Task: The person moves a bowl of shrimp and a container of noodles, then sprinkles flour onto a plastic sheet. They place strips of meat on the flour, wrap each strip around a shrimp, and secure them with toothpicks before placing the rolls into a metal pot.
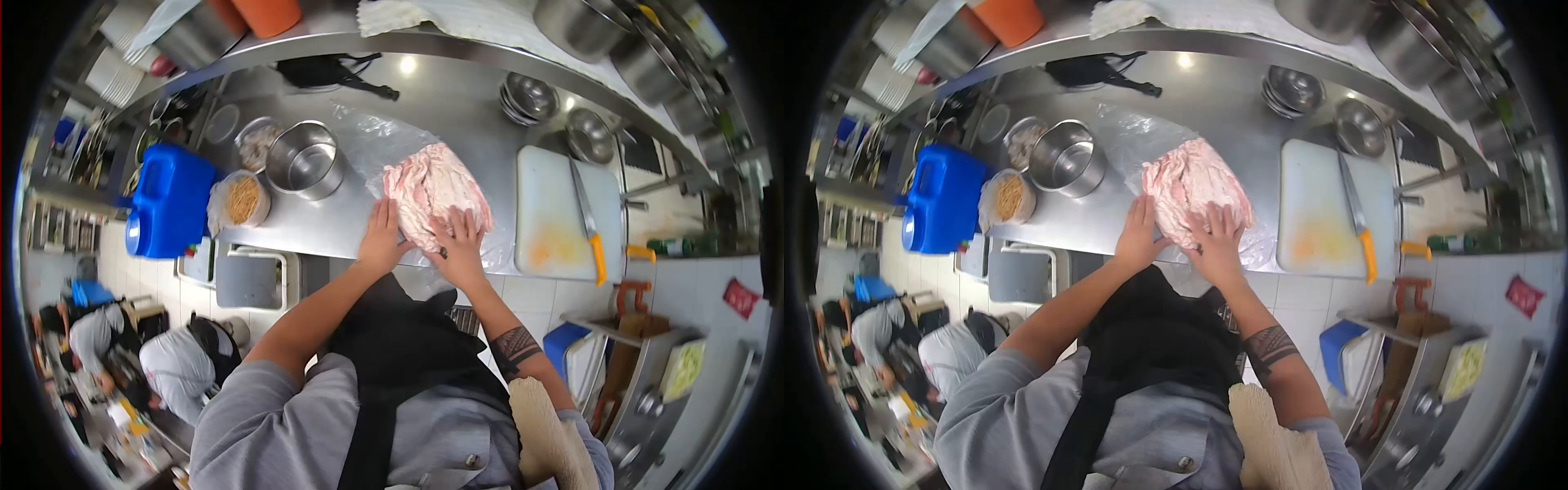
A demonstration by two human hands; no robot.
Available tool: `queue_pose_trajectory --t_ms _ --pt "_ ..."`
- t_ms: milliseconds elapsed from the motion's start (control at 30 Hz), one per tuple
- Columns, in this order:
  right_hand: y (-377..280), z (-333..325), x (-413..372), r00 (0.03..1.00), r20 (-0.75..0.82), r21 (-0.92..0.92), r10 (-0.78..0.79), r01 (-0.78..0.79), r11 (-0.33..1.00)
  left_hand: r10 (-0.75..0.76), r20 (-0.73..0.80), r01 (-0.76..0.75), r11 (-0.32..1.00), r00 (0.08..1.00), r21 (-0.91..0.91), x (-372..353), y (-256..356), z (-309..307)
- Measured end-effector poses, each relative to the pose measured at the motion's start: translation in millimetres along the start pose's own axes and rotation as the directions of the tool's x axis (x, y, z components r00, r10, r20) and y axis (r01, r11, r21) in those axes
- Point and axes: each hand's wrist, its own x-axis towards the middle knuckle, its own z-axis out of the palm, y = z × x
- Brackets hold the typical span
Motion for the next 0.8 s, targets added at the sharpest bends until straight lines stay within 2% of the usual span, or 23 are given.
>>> queue_pose_trajectory --t_ms 33,200,267,300,367,400,467,533,567,600,633,667,700,733,800 --pt "12 -1 2 0.998 0.053 -0.048 0.015 -0.012 0.999 -0.039 -0.03 0.039 0.999 0.999 -0.002 4 11 5" --pt "97 -21 54 0.982 0.025 0.037 -0.188 0.187 0.982 -0.151 -0.162 0.155 0.988 0.975 0.012 33 62 29" --pt "122 -28 74 0.989 -0.006 -0.091 -0.151 0.15 0.985 -0.183 -0.017 0.182 0.982 0.983 -0.054 44 81 14" --pt "118 -37 76 0.988 -0.006 -0.091 -0.154 0.153 0.984 -0.185 -0.02 0.184 0.982 0.983 -0.054 47 76 19" --pt "99 -64 82 0.995 -0.01 -0.159 -0.096 0.093 0.983 -0.05 -0.137 0.046 0.998 0.989 -0.031 55 51 28" --pt "90 -61 80 0.995 -0.017 -0.161 -0.094 0.09 0.983 -0.043 -0.139 0.039 0.999 0.989 -0.029 58 39 20" --pt "64 -51 66 0.971 -0.124 -0.022 -0.202 0.201 0.979 -0.105 -0.248 0.141 0.981 0.963 0.135 57 3 0" --pt "37 -36 57 0.968 -0.058 -0.007 -0.242 0.242 0.97 -0.205 -0.327 0.227 0.973 0.923 0.032 52 -52 -9" --pt "23 -29 56 0.961 0.004 0.02 -0.278 0.278 0.96 -0.532 -0.253 0.448 0.834 0.808 -0.323 50 -54 -23" --pt "10 -24 58 0.959 0.01 0.015 -0.284 0.284 0.959 -0.771 -0.066 0.587 0.534 0.633 -0.608 49 -49 -47" --pt "-3 -19 62 0.961 0.062 0.037 -0.27 0.268 0.963 -0.774 -0.066 0.586 0.529 0.63 -0.613 46 -44 -70" --pt "-15 -14 67 0.961 0.109 0.06 -0.254 0.249 0.967 -0.897 0.027 0.437 0.189 0.441 -0.879 42 -38 -93" --pt "-25 -9 77 0.961 0.108 0.058 -0.256 0.251 0.966 -0.94 0.2 0.159 -0.161 0.278 -0.974 41 -42 -107" --pt "-34 -4 88 0.955 0.114 0.019 -0.275 0.275 0.961 -0.94 0.202 0.159 -0.163 0.276 -0.974 41 -62 -108" --pt "-46 10 113 0.944 0.137 -0.019 -0.3 0.306 0.952 -0.911 0.124 0.119 -0.083 0.392 -0.989 44 -107 -107"
